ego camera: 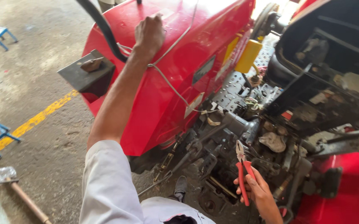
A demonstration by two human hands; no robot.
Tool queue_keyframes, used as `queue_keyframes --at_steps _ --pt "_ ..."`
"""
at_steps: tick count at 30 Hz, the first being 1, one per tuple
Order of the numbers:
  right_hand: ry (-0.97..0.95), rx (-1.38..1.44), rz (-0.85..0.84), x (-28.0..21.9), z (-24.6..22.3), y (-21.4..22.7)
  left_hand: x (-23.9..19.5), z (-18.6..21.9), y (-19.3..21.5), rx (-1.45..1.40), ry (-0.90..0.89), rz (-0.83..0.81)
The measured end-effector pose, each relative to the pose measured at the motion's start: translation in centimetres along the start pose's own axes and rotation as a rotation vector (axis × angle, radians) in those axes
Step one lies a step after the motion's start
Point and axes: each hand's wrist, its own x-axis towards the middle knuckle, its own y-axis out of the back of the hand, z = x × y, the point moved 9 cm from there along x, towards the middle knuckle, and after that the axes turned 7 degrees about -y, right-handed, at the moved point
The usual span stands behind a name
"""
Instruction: The person works on the rear hydraulic and mechanical components of a red tractor, using pliers to manipulate wires and metal parts, then picks up and installs a cylindrical component into the tractor's rear assembly.
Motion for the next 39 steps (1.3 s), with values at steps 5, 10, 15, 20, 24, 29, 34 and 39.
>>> queue_keyframes --at_steps 5,10,15,20,24,29,34,39 --pt "-0.015 0.029 0.071 -2.1 1.5 2.1 -0.2 -0.1 1.4 -0.092 0.063 0.007" --pt "0.15 0.003 0.287 -3.2 3.3 5.5 -7.6 7.9 4.1 -1.379 0.302 0.011" --pt "0.324 0.289 0.24 -4.1 2.4 2.6 -25.0 25.2 -2.7 -2.48 0.818 -0.318" --pt "0.333 0.116 0.333 -5.3 -0.2 -1.3 -36.5 35.0 -6.4 -2.607 1.329 -0.469" --pt "0.495 -0.108 0.447 -7.4 -2.7 -3.7 -38.5 37.3 -3.9 -2.554 1.094 -0.536" --pt "0.48 -0.313 0.586 -8.2 -4.3 -4.3 -39.0 39.5 -1.3 -2.291 0.741 -0.541" --pt "0.487 -0.375 0.61 -8.9 -3.8 -3.7 -39.4 40.0 0.4 -2.109 0.537 -0.427" --pt "0.267 0.011 0.497 -7.4 0.9 -1.3 -40.0 39.5 -0.3 -2.119 0.478 -0.563"
